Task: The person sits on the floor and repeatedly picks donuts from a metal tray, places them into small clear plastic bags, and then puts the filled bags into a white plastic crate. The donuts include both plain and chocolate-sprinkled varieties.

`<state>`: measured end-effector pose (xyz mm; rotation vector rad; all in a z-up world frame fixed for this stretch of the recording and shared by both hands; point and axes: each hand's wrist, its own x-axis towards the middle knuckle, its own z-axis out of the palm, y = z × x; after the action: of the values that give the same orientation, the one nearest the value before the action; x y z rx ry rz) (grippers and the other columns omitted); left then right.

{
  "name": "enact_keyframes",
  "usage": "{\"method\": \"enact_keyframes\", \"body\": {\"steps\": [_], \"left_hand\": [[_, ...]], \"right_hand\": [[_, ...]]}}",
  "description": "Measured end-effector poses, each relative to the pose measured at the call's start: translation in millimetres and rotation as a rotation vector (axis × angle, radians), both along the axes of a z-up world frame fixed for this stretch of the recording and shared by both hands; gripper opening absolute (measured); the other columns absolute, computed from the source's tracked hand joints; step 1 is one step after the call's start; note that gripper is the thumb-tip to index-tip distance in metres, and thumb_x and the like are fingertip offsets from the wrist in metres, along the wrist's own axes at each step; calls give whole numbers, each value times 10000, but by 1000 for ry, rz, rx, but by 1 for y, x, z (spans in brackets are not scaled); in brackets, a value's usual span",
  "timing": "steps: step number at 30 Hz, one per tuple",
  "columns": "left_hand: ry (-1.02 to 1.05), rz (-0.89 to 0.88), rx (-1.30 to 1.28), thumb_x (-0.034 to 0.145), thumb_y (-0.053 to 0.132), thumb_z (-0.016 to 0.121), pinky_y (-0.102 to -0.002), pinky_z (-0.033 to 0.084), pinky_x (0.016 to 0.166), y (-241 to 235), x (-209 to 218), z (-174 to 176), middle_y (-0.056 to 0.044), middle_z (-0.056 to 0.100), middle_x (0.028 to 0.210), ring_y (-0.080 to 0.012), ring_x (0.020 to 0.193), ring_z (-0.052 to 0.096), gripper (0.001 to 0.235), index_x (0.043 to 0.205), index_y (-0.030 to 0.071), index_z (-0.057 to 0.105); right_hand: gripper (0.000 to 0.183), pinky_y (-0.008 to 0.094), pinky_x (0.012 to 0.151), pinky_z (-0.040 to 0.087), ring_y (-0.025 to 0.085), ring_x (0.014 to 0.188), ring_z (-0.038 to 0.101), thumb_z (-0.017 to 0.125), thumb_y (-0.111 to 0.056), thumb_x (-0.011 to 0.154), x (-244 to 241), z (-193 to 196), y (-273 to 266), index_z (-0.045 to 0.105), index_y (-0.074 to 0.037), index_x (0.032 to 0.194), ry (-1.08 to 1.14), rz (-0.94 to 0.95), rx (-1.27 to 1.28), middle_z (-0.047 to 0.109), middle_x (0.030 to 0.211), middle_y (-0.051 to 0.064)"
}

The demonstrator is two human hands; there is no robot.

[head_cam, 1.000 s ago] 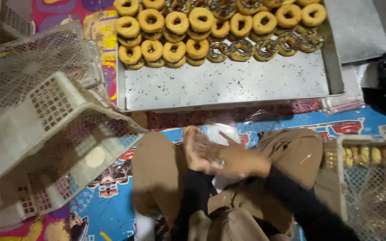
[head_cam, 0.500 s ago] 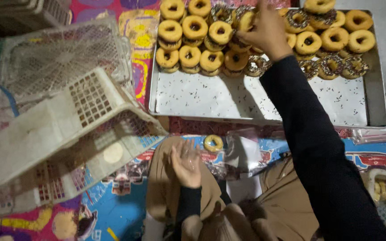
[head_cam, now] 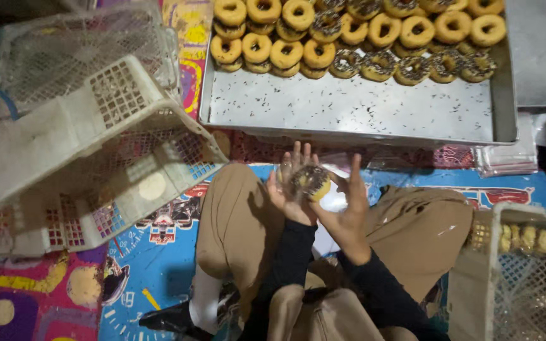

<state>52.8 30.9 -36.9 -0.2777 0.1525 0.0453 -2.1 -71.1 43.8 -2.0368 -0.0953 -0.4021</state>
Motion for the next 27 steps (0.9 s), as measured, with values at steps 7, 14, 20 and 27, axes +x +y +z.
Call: {"method": "enact_keyframes", "body": {"steps": [7, 14, 20, 27], "left_hand": [[-299, 16, 384, 1010, 286, 585, -544, 302, 1262, -1, -13, 54, -239, 424, 1593, -395, 1492, 370, 715, 1660, 172, 308], [-252, -100, 295, 935, 33, 590, -502, 324, 1289, -12, -26, 64, -171, 328, 1667, -332, 1557, 314, 828, 1667, 200, 240], [-122, -240, 399, 991, 101, 542, -505, 378, 1174, -23, -59, 27, -197, 458, 1558, -376, 1441, 432, 606, 1578, 117, 392], [-674, -59, 1812, 1065, 259, 508, -510, 284, 1284, 26, -19, 47, -72, 716, 1175, -219, 1173, 675, 255, 1073, 62, 669]], "right_hand": [[1062, 339, 927, 564, 310, 1138, 703, 799, -77, 842, 5, 23, -21, 115, -39, 1653, 35, 165, -62, 667, 1345, 237], [625, 353, 981, 611, 230, 1082, 757, 713, 34, 1010, -15, 17, -15, 440, -50, 1566, -27, 28, 436, 755, 1117, 182], [576, 319, 934, 598, 178, 1046, 699, 739, 42, 984, -28, 49, -14, 447, -56, 1470, -269, -89, 426, 681, 1141, 135], [609, 292, 736, 608, 154, 878, 793, 751, -47, 877, -14, 80, -80, 538, -80, 1446, 330, 513, 20, 815, 971, 70]]}}
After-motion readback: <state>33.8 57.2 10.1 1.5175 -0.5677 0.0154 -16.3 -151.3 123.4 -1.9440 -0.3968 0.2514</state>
